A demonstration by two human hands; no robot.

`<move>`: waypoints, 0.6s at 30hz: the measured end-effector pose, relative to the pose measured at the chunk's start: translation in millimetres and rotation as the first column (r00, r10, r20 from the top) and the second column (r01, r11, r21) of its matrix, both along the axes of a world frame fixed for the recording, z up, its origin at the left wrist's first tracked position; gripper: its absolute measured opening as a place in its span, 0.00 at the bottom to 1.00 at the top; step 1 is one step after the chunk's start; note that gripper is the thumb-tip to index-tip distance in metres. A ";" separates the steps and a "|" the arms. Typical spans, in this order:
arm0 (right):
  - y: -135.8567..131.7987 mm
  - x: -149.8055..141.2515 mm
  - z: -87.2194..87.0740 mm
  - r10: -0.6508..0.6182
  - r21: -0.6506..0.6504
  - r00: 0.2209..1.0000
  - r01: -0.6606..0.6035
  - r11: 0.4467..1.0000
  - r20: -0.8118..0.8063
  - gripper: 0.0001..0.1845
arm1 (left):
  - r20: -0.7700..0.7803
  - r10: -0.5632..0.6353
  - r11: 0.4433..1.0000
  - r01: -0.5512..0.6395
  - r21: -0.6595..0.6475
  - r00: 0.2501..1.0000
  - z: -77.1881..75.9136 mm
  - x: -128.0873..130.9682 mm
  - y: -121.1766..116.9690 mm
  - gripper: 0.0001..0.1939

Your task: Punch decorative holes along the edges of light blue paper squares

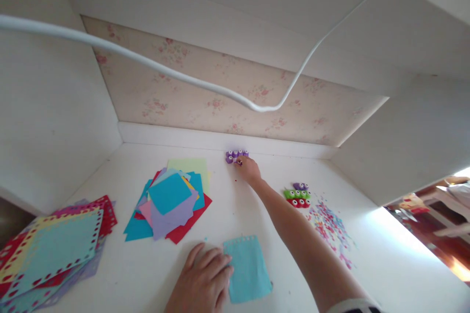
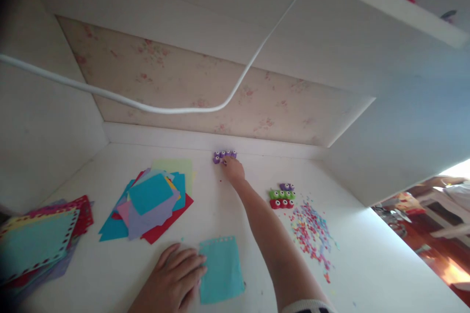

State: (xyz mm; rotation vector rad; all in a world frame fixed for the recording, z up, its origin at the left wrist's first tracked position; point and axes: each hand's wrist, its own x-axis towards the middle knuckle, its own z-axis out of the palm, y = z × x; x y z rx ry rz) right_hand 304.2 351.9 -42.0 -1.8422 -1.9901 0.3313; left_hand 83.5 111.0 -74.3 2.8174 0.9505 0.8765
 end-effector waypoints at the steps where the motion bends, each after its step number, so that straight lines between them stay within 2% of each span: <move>1: -6.2 0.2 -0.4 -0.004 0.007 0.999 0.004 1.000 -0.032 0.10 | -0.036 0.004 1.000 -0.005 -0.013 0.999 -1.0 -0.8 -0.6 0.17; 4: -35.9 -4.0 -0.5 0.015 0.019 0.989 -0.012 1.000 -0.146 0.14 | -0.064 0.036 0.998 -0.039 -0.040 0.997 -1.4 -1.2 -4.3 0.20; 8: -106.3 -16.1 1.9 0.138 0.008 0.941 -0.143 0.990 -0.310 0.20 | 0.016 0.157 0.983 -0.155 -0.096 0.987 3.9 -0.8 -6.2 0.20; 10: -147.7 -20.3 3.8 0.286 0.031 0.795 -0.320 0.947 -0.535 0.20 | 0.092 0.268 0.957 -0.254 -0.140 0.959 8.8 -3.1 -5.3 0.18; 11: -167.0 -21.6 4.7 0.326 0.045 0.753 -0.367 0.929 -0.571 0.20 | 0.131 0.310 0.944 -0.290 -0.155 0.941 11.5 -4.9 -4.8 0.16; 14: -212.5 -24.5 5.7 0.392 0.041 0.778 -0.429 0.903 -0.492 0.17 | 0.170 0.341 0.932 -0.309 -0.189 0.924 18.8 -10.2 -5.6 0.15; 18: -240.8 -28.1 3.9 0.436 0.030 0.815 -0.460 0.887 -0.382 0.15 | 0.122 0.288 0.940 -0.256 -0.224 0.950 20.4 -8.1 -11.7 0.21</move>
